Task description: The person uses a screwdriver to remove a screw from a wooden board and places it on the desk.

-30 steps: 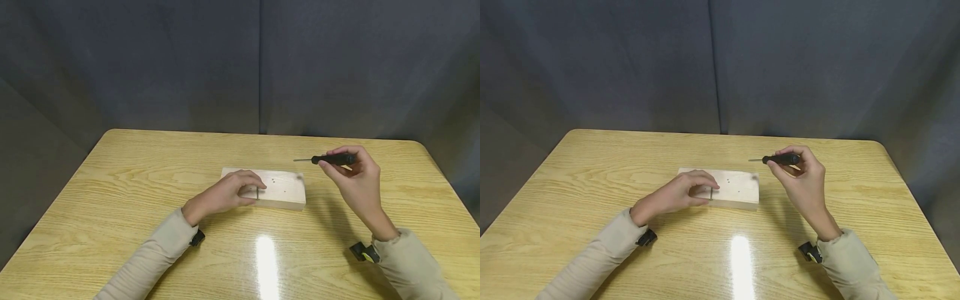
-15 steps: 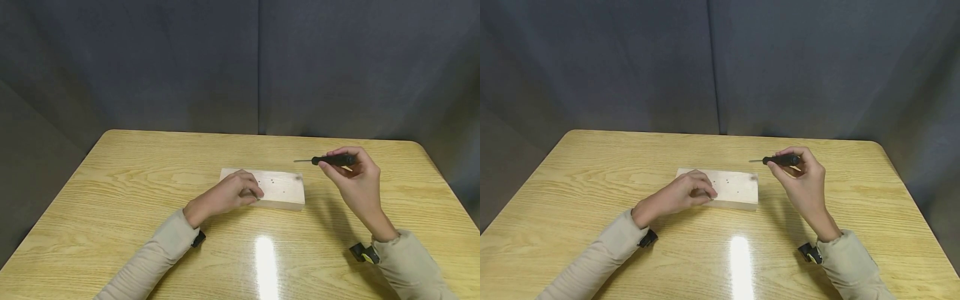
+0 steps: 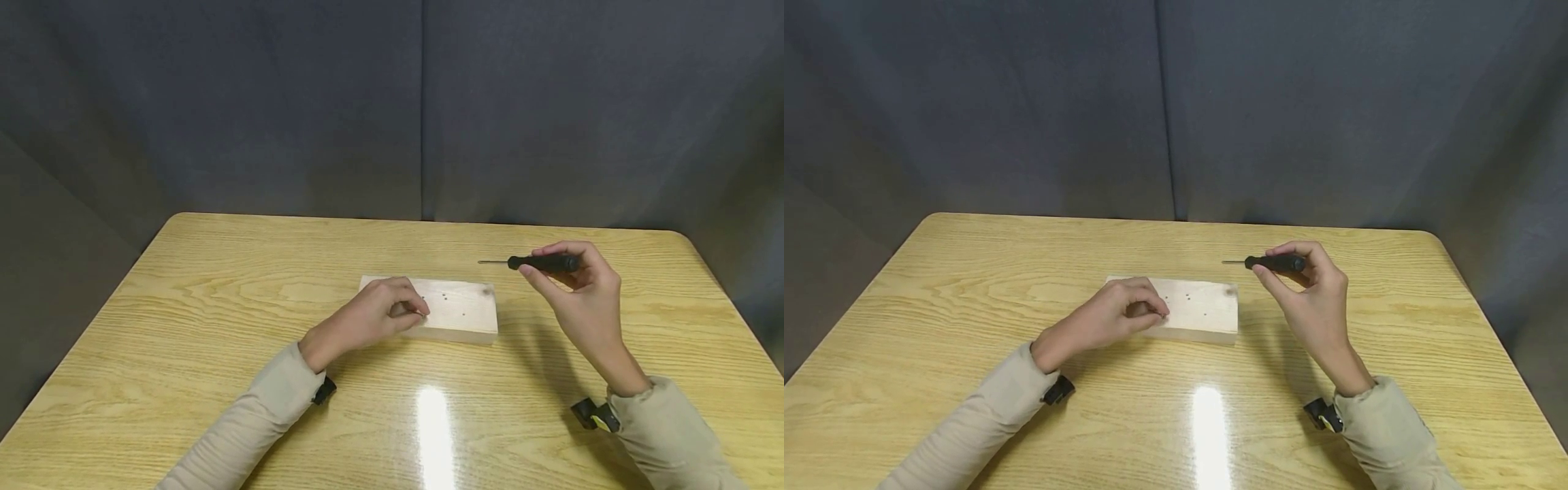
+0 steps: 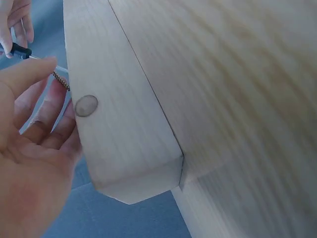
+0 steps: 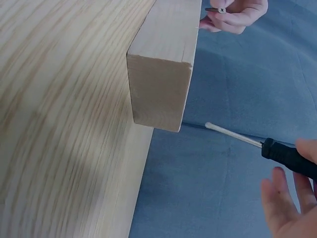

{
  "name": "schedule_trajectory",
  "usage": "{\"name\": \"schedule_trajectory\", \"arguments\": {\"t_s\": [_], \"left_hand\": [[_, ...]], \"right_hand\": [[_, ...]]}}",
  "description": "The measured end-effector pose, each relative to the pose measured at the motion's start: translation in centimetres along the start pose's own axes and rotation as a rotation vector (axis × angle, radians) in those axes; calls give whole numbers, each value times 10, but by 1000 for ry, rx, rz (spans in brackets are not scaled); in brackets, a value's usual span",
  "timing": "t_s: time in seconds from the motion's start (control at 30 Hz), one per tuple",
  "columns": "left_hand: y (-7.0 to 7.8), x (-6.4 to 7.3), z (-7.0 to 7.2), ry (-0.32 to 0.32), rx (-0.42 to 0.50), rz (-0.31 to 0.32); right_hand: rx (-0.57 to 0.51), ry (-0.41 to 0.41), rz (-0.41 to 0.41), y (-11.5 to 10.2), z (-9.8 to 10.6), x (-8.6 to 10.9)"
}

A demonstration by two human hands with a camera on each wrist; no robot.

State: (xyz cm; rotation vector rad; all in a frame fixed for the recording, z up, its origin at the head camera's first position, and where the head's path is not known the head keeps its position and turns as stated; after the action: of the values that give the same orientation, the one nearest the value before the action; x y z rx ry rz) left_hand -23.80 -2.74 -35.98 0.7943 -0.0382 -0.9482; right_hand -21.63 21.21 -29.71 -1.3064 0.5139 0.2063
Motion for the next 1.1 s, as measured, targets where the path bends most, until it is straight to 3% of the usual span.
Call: {"name": "schedule_trajectory", "arguments": {"t_s": [0.1,0.3,0.57,0.8,1.1], "left_hand": [[-2,0,4,34,28,-2],[-5,1,16,85,16,-13],[-20,6,36,152,2,68],[-32,14,50,188,-51,119],[-45,29,64,238,-68,196]], "right_hand": [[66,24,6,0,2,-1],[78,20,1,6,4,-3],[106,13,-95,25,12,-7],[199,-10,-189,43,19,-7],[300,-27,-202,50,28,-6]]}}
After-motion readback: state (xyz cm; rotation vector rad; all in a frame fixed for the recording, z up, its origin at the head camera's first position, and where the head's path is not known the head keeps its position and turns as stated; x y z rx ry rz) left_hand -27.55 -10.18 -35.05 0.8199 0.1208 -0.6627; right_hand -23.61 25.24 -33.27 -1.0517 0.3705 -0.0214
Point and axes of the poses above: each hand's wrist, its own x-axis away from the middle knuckle, its own z-axis out of the back of the hand, y = z × x, the point moved 9 cm from there along -x, towards the middle knuckle, and after that the axes turned 11 degrees about -z, right-handed, at the moved point
